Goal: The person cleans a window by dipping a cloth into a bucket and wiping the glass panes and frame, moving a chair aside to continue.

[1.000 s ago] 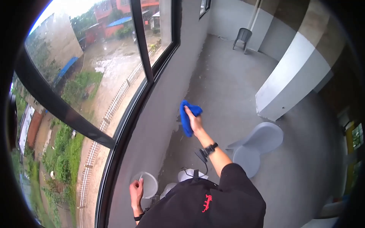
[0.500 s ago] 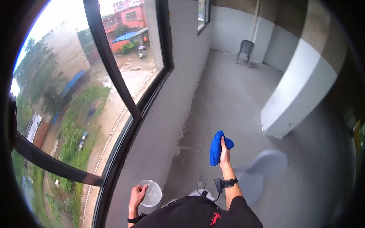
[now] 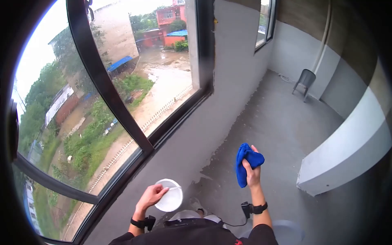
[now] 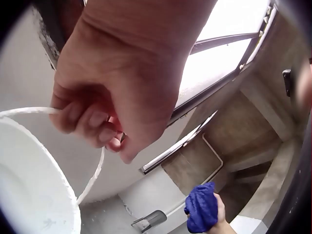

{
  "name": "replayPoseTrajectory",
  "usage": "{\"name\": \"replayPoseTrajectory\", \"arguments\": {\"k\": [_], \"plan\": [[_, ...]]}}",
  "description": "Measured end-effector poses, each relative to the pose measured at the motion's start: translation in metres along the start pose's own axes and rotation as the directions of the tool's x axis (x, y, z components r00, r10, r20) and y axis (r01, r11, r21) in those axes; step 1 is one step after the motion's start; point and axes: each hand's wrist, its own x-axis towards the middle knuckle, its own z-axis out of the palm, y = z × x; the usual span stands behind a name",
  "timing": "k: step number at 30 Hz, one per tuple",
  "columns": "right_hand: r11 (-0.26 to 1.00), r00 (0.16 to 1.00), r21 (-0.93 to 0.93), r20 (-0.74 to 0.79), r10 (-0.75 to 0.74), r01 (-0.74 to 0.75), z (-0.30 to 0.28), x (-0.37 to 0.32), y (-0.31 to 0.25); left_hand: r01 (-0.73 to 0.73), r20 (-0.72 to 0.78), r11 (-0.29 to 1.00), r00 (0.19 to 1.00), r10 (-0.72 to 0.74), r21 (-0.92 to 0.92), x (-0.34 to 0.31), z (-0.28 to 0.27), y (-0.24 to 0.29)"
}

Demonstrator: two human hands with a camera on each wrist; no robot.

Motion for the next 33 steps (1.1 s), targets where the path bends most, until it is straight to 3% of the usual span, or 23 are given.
{"name": "replayPoseTrajectory", "arguments": {"k": [4, 9, 12, 14, 16, 18, 20, 22, 25, 28, 29, 30, 33], "plan": [[0.963, 0.992, -0.257, 0.116, -0.047, 0.076, 0.031, 0.06, -0.004, -0.095, 0.059, 0.995, 0.994, 0.093, 0.028, 0.041, 0.002, 0.026], [0.941, 0.968, -0.252, 0.165, -0.187, 0.225, 0.08, 0.122, 0.011, -0.175, 0.101, 0.983, 0.979, 0.179, -0.048, 0.092, 0.016, 0.02], [0.897, 0.921, -0.286, 0.301, -0.249, 0.336, 0.114, 0.157, 0.009, -0.165, 0.151, 0.986, 0.975, 0.163, 0.003, 0.111, 0.022, 0.032], [0.911, 0.927, -0.278, 0.307, -0.217, 0.305, 0.139, 0.182, 0.016, -0.138, 0.117, 0.99, 0.984, 0.138, -0.003, 0.121, 0.03, 0.03], [0.768, 0.864, -0.403, 0.314, -0.394, 0.497, 0.166, 0.208, 0.019, -0.112, 0.076, 0.994, 0.991, 0.111, 0.0, 0.129, 0.031, 0.029], [0.779, 0.847, -0.352, 0.336, -0.412, 0.519, 0.191, 0.237, 0.023, -0.06, 0.05, 0.998, 0.997, 0.061, -0.01, 0.136, 0.035, 0.033], [0.701, 0.75, -0.282, 0.354, -0.559, 0.655, 0.217, 0.267, 0.025, -0.033, -0.001, 0.999, 0.999, 0.033, 0.003, 0.141, 0.043, 0.037], [0.683, 0.715, -0.232, 0.337, -0.612, 0.693, 0.24, 0.299, 0.033, 0.003, -0.083, 1.0, 0.997, -0.002, 0.018, 0.143, 0.053, 0.041], [0.379, 0.389, -0.089, 0.231, -0.892, 0.921, 0.27, 0.359, 0.034, 0.12, -0.182, 0.993, 0.976, -0.121, -0.015, 0.149, 0.069, 0.054], [0.318, 0.339, -0.147, 0.153, -0.928, 0.937, 0.29, 0.405, 0.041, 0.242, -0.294, 0.968, 0.922, -0.252, -0.07, 0.141, 0.072, 0.081], [0.342, 0.361, -0.145, 0.138, -0.922, 0.928, 0.297, 0.417, 0.044, 0.294, -0.344, 0.95, 0.885, -0.313, -0.108, 0.142, 0.074, 0.087], [0.344, 0.359, -0.123, 0.144, -0.922, 0.931, 0.299, 0.429, 0.044, 0.259, -0.432, 0.958, 0.855, -0.287, -0.123, 0.143, 0.08, 0.087], [0.29, 0.303, -0.136, 0.091, -0.949, 0.947, 0.316, 0.447, 0.034, 0.343, -0.526, 0.931, 0.772, -0.356, -0.125, 0.142, 0.086, 0.1]]}}
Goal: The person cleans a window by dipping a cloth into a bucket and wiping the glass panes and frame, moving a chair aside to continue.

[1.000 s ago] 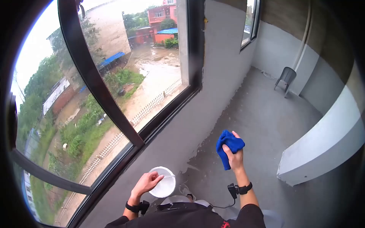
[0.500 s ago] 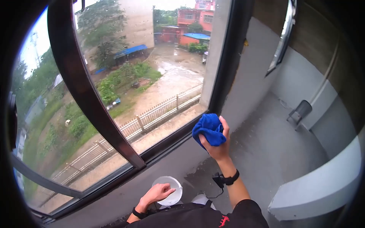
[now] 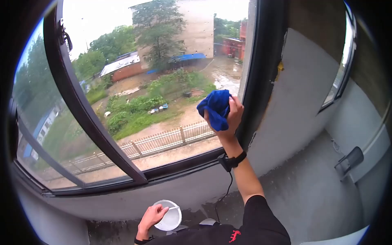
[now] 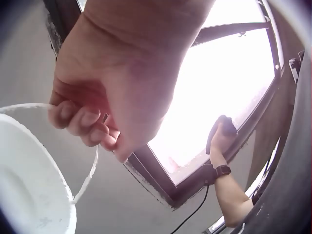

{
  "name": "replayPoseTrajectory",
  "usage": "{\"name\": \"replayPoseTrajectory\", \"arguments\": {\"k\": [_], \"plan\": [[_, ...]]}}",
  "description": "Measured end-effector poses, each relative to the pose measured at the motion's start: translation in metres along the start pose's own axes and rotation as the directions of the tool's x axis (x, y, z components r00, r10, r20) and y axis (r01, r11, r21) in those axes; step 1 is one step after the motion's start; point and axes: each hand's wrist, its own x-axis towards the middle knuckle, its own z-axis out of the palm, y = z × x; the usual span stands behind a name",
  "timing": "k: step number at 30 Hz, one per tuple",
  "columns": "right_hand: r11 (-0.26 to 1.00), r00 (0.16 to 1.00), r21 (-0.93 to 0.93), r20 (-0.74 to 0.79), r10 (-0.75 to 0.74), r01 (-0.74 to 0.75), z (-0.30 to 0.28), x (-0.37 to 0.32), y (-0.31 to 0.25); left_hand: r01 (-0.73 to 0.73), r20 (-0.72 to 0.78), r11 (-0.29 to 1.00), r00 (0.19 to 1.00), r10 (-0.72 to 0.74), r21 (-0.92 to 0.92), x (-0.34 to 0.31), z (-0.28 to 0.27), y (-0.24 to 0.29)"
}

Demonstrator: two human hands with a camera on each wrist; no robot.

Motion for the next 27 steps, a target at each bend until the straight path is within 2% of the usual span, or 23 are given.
{"name": "replayPoseTrajectory", "arguments": {"k": [2, 8, 11, 12, 15, 16, 18, 21, 23, 24, 25, 26, 27], "plan": [[0.997, 0.995, -0.025, -0.076, -0.069, 0.068, 0.006, 0.029, 0.0, 0.026, -0.035, 0.999, 0.999, -0.027, -0.026, -0.006, 0.004, 0.003], [0.992, 0.947, -0.074, -0.296, -0.122, 0.105, 0.041, 0.155, 0.01, 0.063, -0.089, 0.994, 0.994, -0.07, -0.086, -0.02, -0.006, -0.008], [0.992, 0.931, -0.095, -0.347, -0.116, 0.088, 0.055, 0.22, 0.027, 0.067, -0.088, 0.995, 0.993, -0.073, -0.069, -0.026, -0.013, -0.018], [0.999, 0.946, -0.035, -0.322, -0.017, 0.006, 0.055, 0.241, 0.022, 0.063, -0.081, 0.995, 0.994, -0.07, -0.079, -0.028, -0.016, -0.021], [0.995, 0.927, 0.001, -0.363, -0.092, 0.099, 0.058, 0.303, 0.016, 0.049, -0.088, 0.995, 0.994, -0.057, -0.085, -0.032, -0.019, -0.034], [0.995, 0.926, -0.001, -0.366, -0.094, 0.1, 0.059, 0.309, 0.005, 0.037, -0.092, 0.997, 0.995, -0.044, -0.073, -0.033, -0.021, -0.038], [0.982, 0.879, 0.114, -0.44, 0.185, -0.15, 0.065, 0.314, -0.022, 0.025, -0.09, 0.998, 0.996, -0.029, -0.052, -0.035, -0.029, -0.043], [0.988, 0.864, 0.041, -0.48, 0.151, -0.149, 0.079, 0.306, -0.06, 0.004, -0.109, 1.0, 0.994, -0.007, -0.029, -0.038, -0.038, -0.05], [0.961, 0.864, -0.199, -0.499, 0.068, -0.191, 0.096, 0.295, -0.097, -0.008, -0.127, 1.0, 0.992, 0.006, -0.015, -0.041, -0.046, -0.055], [0.99, 0.907, 0.063, -0.397, 0.143, -0.128, 0.1, 0.29, -0.119, -0.008, -0.133, 1.0, 0.991, 0.007, -0.006, -0.043, -0.047, -0.058], [0.998, 0.945, -0.048, -0.323, -0.044, 0.03, 0.102, 0.29, -0.138, -0.009, -0.139, 1.0, 0.99, 0.009, 0.0, -0.044, -0.048, -0.061], [0.997, 0.955, 0.066, -0.295, -0.014, 0.035, 0.106, 0.282, -0.165, -0.015, -0.133, 1.0, 0.991, 0.016, 0.005, -0.045, -0.047, -0.065], [0.99, 0.919, -0.009, -0.371, -0.134, 0.141, 0.112, 0.274, -0.192, -0.008, -0.141, 1.0, 0.99, 0.008, 0.001, -0.044, -0.046, -0.068]]}}
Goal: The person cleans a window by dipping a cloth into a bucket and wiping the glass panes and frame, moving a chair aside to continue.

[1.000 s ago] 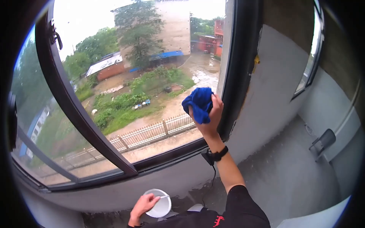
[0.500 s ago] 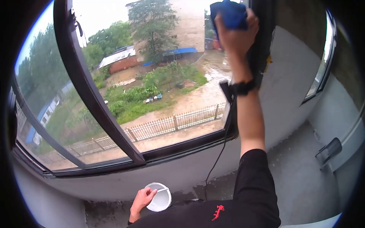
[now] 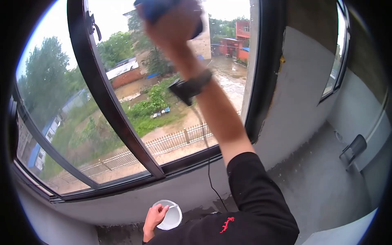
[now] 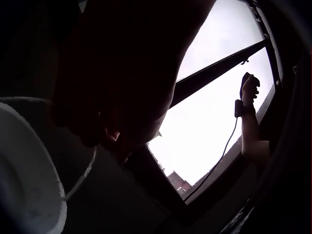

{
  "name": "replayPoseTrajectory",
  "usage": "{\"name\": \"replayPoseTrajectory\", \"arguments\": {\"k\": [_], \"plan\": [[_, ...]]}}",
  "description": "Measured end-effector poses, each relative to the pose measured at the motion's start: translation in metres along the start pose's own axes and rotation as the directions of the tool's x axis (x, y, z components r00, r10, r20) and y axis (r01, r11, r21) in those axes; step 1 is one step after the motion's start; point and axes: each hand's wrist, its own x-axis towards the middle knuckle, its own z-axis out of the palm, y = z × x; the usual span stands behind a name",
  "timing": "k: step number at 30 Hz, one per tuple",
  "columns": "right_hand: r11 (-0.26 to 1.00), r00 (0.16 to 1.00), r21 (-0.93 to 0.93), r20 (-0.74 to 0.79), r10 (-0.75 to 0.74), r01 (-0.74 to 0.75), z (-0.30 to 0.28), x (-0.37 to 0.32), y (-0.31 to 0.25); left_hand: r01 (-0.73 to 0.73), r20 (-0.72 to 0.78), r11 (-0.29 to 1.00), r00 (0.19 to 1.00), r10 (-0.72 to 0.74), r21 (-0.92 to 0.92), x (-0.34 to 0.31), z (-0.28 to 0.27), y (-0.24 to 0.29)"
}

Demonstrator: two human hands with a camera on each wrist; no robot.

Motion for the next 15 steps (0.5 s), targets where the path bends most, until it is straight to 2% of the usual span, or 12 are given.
{"name": "replayPoseTrajectory", "arguments": {"k": [1, 3, 4, 5, 6, 8, 10, 12, 13, 14, 15], "plan": [[0.962, 0.992, -0.247, 0.085, -0.098, 0.116, 0.001, -0.005, -0.023, 0.008, -0.008, 1.0, 1.0, -0.009, -0.003, 0.001, 0.0, -0.002], [0.978, 0.995, -0.188, 0.073, -0.074, 0.087, 0.017, -0.017, -0.06, 0.007, -0.003, 1.0, 1.0, -0.008, -0.019, -0.002, -0.003, 0.009], [0.991, 0.999, 0.127, -0.01, 0.052, -0.05, 0.029, -0.025, -0.076, 0.012, -0.002, 0.999, 1.0, -0.012, -0.04, -0.002, -0.003, 0.014], [0.964, 0.995, 0.25, 0.021, 0.093, -0.095, 0.035, -0.026, -0.089, 0.015, 0.0, 0.999, 1.0, -0.015, -0.028, -0.002, -0.003, 0.013], [0.964, 0.996, 0.251, 0.011, 0.091, -0.091, 0.035, -0.028, -0.088, 0.009, -0.007, 1.0, 1.0, -0.009, -0.025, -0.001, -0.001, 0.01], [0.997, 0.996, 0.074, 0.086, 0.002, -0.008, 0.029, -0.029, -0.082, 0.035, 0.016, 0.999, 0.999, -0.034, -0.019, 0.003, 0.007, 0.001], [0.995, 0.997, 0.081, 0.052, -0.059, 0.054, 0.031, -0.028, -0.062, 0.014, 0.022, 1.0, 1.0, -0.014, -0.01, 0.01, 0.012, 0.001], [0.96, 0.966, 0.195, 0.123, -0.23, 0.203, 0.022, -0.028, -0.029, 0.012, 0.067, 1.0, 0.998, -0.011, -0.012, 0.013, 0.013, 0.009], [0.958, 0.972, 0.218, 0.104, -0.212, 0.186, 0.018, -0.027, -0.013, 0.029, 0.081, 0.999, 0.996, -0.027, -0.017, 0.019, 0.019, 0.004], [0.985, 0.938, 0.047, 0.302, -0.172, 0.166, -0.013, -0.014, 0.0, 0.03, 0.091, 0.999, 0.995, -0.028, -0.021, 0.021, 0.021, 0.004], [0.983, 0.942, 0.044, 0.283, -0.182, 0.176, -0.02, -0.013, 0.021, 0.005, 0.081, 0.999, 0.997, -0.002, -0.032, 0.025, 0.023, 0.006]]}}
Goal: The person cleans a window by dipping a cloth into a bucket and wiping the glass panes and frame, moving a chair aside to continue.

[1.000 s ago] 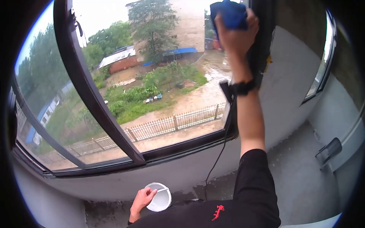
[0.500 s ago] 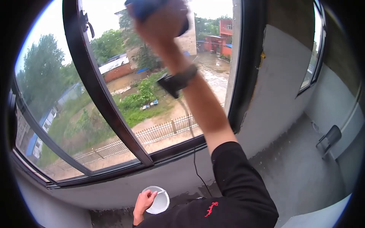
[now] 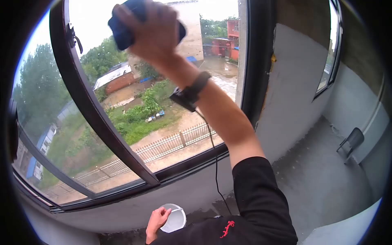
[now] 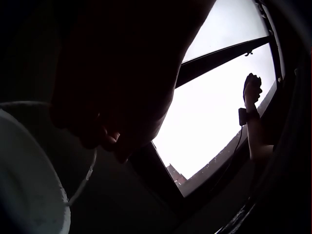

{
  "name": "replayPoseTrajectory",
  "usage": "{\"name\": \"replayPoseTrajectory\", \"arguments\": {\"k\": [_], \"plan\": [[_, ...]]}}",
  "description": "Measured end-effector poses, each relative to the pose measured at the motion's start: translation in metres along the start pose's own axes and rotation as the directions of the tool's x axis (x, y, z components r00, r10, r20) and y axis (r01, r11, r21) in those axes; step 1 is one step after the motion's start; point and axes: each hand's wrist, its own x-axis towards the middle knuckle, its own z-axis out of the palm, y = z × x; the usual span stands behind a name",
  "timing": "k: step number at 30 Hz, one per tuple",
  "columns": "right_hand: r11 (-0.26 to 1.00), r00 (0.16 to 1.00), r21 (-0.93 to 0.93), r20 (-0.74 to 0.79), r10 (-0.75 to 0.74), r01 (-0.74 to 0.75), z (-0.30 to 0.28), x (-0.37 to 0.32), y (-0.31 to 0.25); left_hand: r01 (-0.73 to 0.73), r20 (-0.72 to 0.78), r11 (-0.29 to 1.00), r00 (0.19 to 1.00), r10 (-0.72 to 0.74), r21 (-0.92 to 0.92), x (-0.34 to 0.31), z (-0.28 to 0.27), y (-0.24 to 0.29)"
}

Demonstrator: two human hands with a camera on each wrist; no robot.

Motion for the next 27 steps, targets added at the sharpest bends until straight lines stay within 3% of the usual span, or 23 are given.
{"name": "replayPoseTrajectory", "arguments": {"k": [1, 3, 5, 6, 8, 10, 11, 13, 19, 24, 26, 27], "plan": [[1.0, 1.0, -0.003, -0.019, -0.006, 0.006, -0.001, -0.003, 0.021, -0.023, -0.01, 1.0, 1.0, 0.023, -0.008, 0.004, 0.002, 0.003], [0.993, 0.977, -0.111, -0.207, -0.056, 0.034, -0.003, -0.003, 0.066, -0.001, 0.015, 1.0, 1.0, 0.001, -0.003, 0.008, 0.002, 0.013], [0.997, 0.984, -0.053, -0.175, 0.04, -0.05, -0.023, -0.007, 0.104, 0.016, -0.001, 1.0, 1.0, -0.016, -0.008, 0.012, 0.005, 0.009], [0.971, 0.966, -0.011, -0.103, 0.235, -0.238, -0.039, -0.006, 0.112, 0.014, -0.017, 1.0, 1.0, -0.014, -0.013, 0.012, 0.004, 0.012], [0.907, 0.908, -0.011, -0.009, 0.42, -0.42, -0.05, -0.02, 0.143, 0.019, -0.041, 1.0, 0.999, -0.02, -0.01, 0.015, 0.008, 0.005], [0.932, 0.903, -0.082, -0.291, 0.316, -0.352, -0.032, -0.048, 0.195, 0.023, -0.066, 1.0, 0.998, -0.024, -0.013, 0.016, 0.01, 0.001], [0.931, 0.91, -0.098, -0.268, 0.316, -0.352, -0.037, -0.052, 0.192, 0.048, -0.054, 0.998, 0.997, -0.05, -0.035, 0.016, 0.009, 0.003], [0.949, 0.971, -0.24, -0.169, 0.168, -0.206, -0.042, -0.056, 0.184, 0.039, -0.05, 0.999, 0.998, -0.04, -0.033, 0.019, 0.01, 0.002], [0.94, 0.972, -0.247, -0.072, 0.222, -0.233, -0.061, -0.123, 0.144, 0.059, -0.072, 0.998, 0.996, -0.06, -0.014, 0.021, 0.007, -0.001], [0.969, 0.977, -0.143, -0.097, 0.188, -0.2, -0.086, -0.241, 0.126, 0.102, -0.072, 0.994, 0.992, -0.104, -0.028, 0.013, 0.002, -0.003], [0.957, 0.958, -0.053, -0.05, 0.284, -0.286, -0.103, -0.294, 0.11, 0.1, -0.074, 0.995, 0.992, -0.101, -0.024, 0.011, 0.003, -0.008], [0.95, 0.954, -0.13, 0.063, 0.294, -0.284, -0.118, -0.319, 0.1, 0.093, -0.07, 0.996, 0.993, -0.094, -0.013, 0.01, 0.003, -0.011]]}}
